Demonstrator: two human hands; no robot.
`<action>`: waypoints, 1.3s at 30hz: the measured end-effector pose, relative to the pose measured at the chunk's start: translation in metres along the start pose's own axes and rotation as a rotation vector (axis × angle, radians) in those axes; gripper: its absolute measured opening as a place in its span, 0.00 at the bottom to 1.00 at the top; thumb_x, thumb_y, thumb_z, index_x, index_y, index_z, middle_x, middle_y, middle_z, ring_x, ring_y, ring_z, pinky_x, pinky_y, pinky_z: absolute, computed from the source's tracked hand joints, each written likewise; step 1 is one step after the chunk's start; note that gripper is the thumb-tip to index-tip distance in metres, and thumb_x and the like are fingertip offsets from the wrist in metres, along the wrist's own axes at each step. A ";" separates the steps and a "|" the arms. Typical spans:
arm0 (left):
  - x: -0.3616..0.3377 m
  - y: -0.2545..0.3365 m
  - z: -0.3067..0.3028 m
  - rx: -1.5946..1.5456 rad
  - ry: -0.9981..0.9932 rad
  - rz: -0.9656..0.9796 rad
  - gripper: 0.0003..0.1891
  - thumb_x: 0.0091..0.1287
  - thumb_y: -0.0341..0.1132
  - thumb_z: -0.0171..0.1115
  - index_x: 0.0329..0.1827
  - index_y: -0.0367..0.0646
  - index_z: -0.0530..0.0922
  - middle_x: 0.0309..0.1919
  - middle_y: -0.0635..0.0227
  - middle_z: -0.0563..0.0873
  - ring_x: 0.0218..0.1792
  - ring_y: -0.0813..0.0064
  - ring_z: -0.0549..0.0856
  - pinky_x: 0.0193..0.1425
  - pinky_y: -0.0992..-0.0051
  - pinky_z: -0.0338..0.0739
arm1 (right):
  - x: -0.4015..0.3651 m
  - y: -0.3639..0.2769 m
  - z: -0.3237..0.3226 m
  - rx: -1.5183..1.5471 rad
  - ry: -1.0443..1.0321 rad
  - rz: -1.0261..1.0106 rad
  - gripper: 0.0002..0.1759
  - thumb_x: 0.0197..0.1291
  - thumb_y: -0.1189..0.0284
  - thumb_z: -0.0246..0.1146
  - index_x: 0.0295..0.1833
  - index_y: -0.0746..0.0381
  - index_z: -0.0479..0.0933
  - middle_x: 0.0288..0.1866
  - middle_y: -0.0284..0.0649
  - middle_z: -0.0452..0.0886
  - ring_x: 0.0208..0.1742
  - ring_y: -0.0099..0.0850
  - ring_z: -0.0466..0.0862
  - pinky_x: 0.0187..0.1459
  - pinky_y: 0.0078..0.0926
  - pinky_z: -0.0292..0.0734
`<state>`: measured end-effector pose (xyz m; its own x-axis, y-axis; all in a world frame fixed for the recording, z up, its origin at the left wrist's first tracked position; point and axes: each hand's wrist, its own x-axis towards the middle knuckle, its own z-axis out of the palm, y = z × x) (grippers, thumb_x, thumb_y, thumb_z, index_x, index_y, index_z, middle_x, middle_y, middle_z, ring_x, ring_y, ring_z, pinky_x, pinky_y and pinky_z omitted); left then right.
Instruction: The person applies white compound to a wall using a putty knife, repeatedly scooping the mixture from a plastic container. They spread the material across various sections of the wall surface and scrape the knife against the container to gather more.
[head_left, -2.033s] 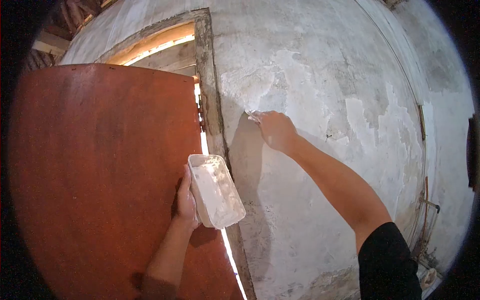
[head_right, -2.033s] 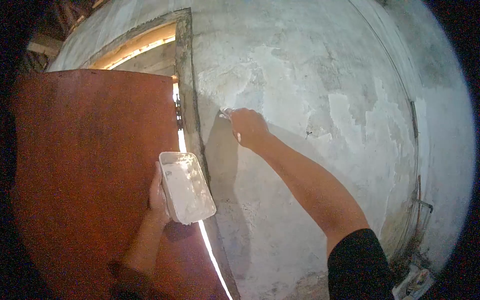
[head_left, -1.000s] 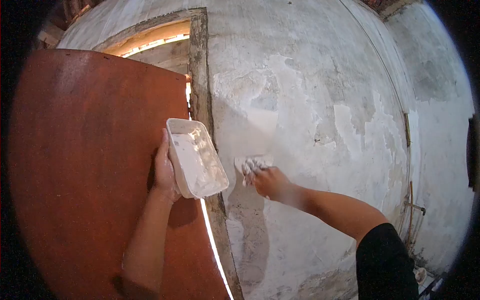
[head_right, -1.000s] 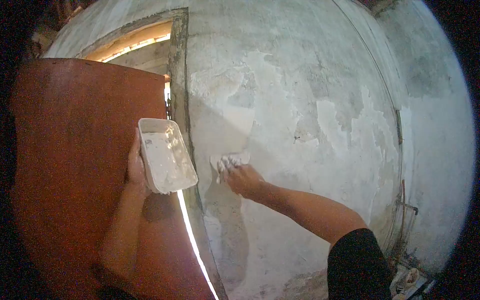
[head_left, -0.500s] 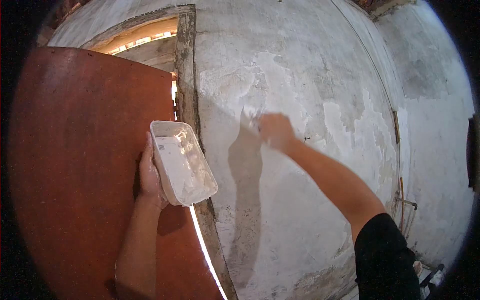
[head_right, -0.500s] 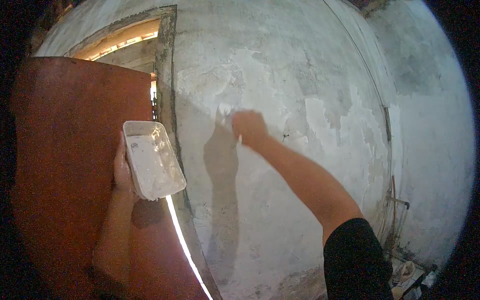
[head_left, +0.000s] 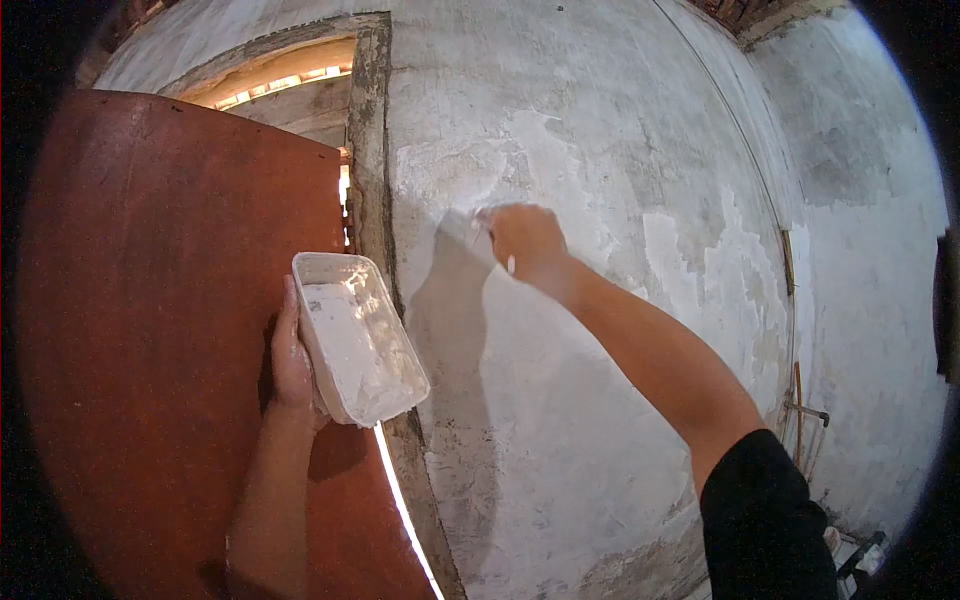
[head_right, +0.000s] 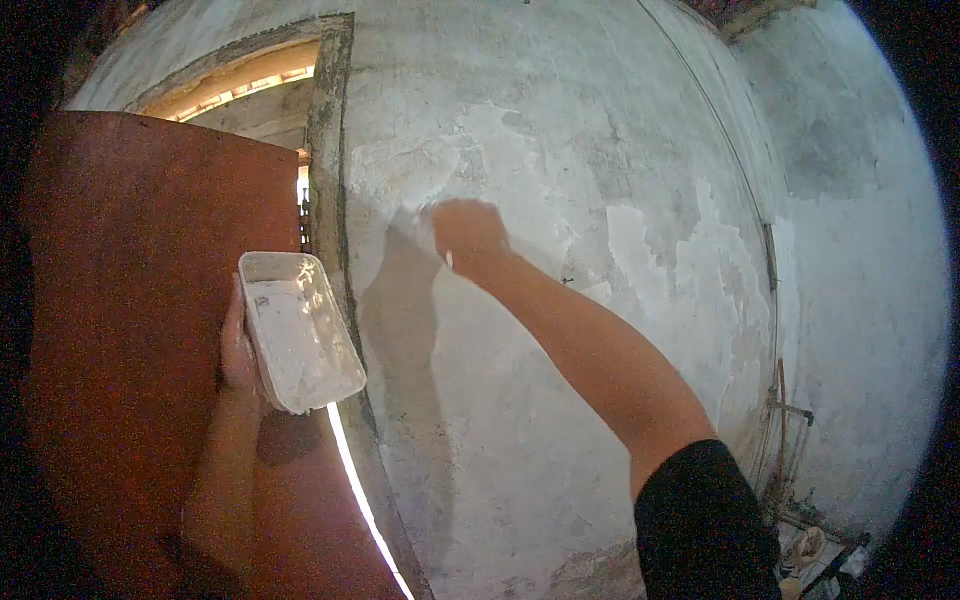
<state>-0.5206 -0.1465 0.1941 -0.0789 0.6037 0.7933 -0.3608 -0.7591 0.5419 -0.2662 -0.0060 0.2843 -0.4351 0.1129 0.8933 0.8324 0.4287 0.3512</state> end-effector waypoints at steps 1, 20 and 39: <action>0.000 -0.001 0.001 -0.009 0.017 -0.001 0.34 0.73 0.62 0.43 0.63 0.39 0.72 0.55 0.57 0.79 0.54 0.65 0.80 0.59 0.66 0.76 | 0.007 0.002 0.002 -0.001 0.056 0.071 0.02 0.48 0.76 0.65 0.29 0.62 0.81 0.34 0.48 0.85 0.38 0.45 0.87 0.38 0.39 0.82; -0.002 0.004 -0.011 0.055 0.033 0.033 0.33 0.73 0.61 0.44 0.64 0.39 0.71 0.55 0.57 0.79 0.55 0.66 0.80 0.59 0.67 0.75 | -0.096 -0.077 0.010 0.115 -0.423 -0.352 0.26 0.57 0.73 0.62 0.63 0.65 0.69 0.64 0.50 0.73 0.65 0.42 0.75 0.59 0.38 0.76; 0.012 -0.001 -0.015 0.136 0.072 -0.070 0.34 0.72 0.63 0.44 0.63 0.40 0.71 0.53 0.57 0.80 0.52 0.66 0.81 0.57 0.66 0.77 | -0.082 -0.098 0.014 0.268 -0.491 -0.044 0.18 0.61 0.71 0.60 0.58 0.59 0.74 0.47 0.45 0.82 0.46 0.40 0.85 0.40 0.37 0.83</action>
<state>-0.5348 -0.1349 0.1990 -0.1266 0.6686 0.7328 -0.2386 -0.7376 0.6317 -0.3172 -0.0444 0.1728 -0.6291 0.4663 0.6219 0.7217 0.6476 0.2444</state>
